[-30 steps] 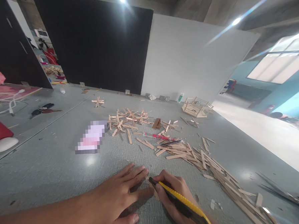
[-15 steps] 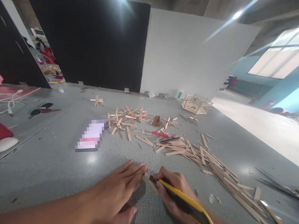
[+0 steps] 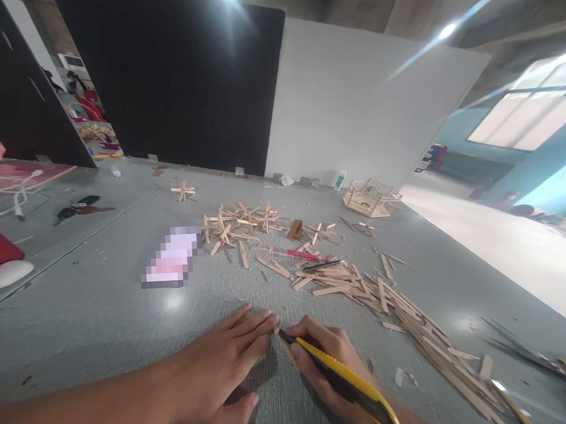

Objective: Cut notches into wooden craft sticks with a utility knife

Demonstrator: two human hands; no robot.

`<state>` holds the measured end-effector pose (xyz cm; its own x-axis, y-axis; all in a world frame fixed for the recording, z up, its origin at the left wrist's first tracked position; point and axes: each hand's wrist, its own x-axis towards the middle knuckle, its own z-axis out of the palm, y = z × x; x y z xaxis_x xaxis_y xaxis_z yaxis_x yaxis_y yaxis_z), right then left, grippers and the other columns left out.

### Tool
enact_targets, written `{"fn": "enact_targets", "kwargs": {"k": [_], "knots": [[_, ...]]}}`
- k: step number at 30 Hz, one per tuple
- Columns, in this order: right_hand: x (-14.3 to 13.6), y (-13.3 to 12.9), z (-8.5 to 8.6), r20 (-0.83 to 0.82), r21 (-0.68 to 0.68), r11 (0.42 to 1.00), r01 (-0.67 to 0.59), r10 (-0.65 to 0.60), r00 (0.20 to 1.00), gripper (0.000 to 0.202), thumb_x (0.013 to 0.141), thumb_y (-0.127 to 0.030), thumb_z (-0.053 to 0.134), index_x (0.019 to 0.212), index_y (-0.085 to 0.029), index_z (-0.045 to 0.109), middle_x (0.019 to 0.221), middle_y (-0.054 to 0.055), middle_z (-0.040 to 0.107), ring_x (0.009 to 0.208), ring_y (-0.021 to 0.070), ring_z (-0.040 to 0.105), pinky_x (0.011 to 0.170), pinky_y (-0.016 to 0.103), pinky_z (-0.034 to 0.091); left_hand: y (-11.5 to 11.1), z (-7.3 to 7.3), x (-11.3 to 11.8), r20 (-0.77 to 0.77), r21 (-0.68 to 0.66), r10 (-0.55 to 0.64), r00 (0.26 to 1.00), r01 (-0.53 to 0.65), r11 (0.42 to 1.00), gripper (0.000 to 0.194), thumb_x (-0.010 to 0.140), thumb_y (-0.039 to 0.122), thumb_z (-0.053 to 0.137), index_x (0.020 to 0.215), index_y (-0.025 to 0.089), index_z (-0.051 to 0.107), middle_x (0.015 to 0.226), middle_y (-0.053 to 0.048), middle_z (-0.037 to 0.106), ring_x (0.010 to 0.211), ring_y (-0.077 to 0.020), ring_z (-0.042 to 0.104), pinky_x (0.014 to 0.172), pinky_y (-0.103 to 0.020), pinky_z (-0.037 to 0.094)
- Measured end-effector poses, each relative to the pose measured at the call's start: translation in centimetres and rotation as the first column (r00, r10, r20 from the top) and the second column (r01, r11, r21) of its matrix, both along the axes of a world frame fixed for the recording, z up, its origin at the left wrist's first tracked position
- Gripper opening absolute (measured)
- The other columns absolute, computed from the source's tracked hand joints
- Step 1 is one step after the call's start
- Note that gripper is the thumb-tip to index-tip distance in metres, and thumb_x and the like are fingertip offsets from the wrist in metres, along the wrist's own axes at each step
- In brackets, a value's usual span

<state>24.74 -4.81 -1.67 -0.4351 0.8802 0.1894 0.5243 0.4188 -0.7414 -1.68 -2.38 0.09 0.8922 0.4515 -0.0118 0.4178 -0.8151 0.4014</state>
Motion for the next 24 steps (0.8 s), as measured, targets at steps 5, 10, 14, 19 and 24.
{"fn": "enact_targets", "kwargs": {"k": [5, 10, 14, 19, 24], "knots": [[0.08, 0.07, -0.08, 0.001, -0.002, 1.000, -0.011, 0.011, 1.000, 0.019, 0.106, -0.034, 0.050, 0.106, -0.021, 0.063, 0.074, -0.002, 0.059, 0.061, 0.0129, 0.053, 0.062, 0.025, 0.042, -0.01, 0.55, 0.12, -0.034, -0.014, 0.001, 0.999, -0.002, 1.000, 0.079, 0.088, 0.023, 0.061, 0.161, 0.008, 0.036, 0.174, -0.018, 0.019, 0.162, -0.0315, 0.017, 0.134, -0.051, 0.010], [-0.10, 0.11, 0.06, -0.009, 0.010, 1.000, -0.013, 0.014, 1.000, 0.019, 0.106, -0.034, 0.049, 0.105, -0.020, 0.062, 0.073, -0.002, 0.059, 0.060, 0.0129, 0.051, 0.060, 0.025, 0.041, -0.02, 0.19, 0.00, 0.003, -0.005, -0.006, 1.000, 0.006, 1.000, 0.083, 0.088, 0.022, 0.062, 0.164, 0.011, 0.031, 0.174, -0.017, 0.019, 0.161, -0.0314, 0.017, 0.134, -0.050, 0.011], [-0.29, 0.19, 0.50, -0.015, -0.009, 0.999, -0.032, 0.031, 0.999, 0.020, 0.106, -0.033, 0.047, 0.104, -0.020, 0.062, 0.072, -0.002, 0.057, 0.058, 0.0126, 0.050, 0.058, 0.024, 0.040, 0.01, -0.20, -0.19, 0.046, 0.004, -0.011, 0.999, 0.011, 1.000, 0.086, 0.091, 0.023, 0.062, 0.167, 0.015, 0.025, 0.175, -0.015, 0.017, 0.161, -0.0319, 0.018, 0.134, -0.051, 0.011], [-0.15, 0.19, 0.56, 0.002, 0.004, 0.999, -0.041, 0.041, 0.999, 0.018, 0.104, -0.032, 0.049, 0.104, -0.020, 0.062, 0.071, -0.003, 0.055, 0.058, 0.0128, 0.051, 0.059, 0.025, 0.041, -0.04, -0.33, -0.16, 0.048, 0.021, 0.002, 0.999, -0.003, 1.000, 0.081, 0.092, 0.025, 0.063, 0.165, 0.016, 0.030, 0.175, -0.013, 0.018, 0.161, -0.0313, 0.018, 0.135, -0.050, 0.011], [-0.07, -0.17, 0.41, 0.025, 0.023, 1.000, -0.016, 0.015, 1.000, 0.020, 0.104, -0.034, 0.048, 0.099, -0.021, 0.062, 0.074, 0.000, 0.060, 0.062, 0.0152, 0.058, 0.059, 0.026, 0.045, -0.07, -0.26, 0.02, -0.006, 0.043, 0.012, 1.000, -0.012, 0.999, 0.074, 0.091, 0.026, 0.062, 0.160, 0.011, 0.040, 0.174, -0.015, 0.020, 0.161, -0.0307, 0.019, 0.134, -0.050, 0.012]]}}
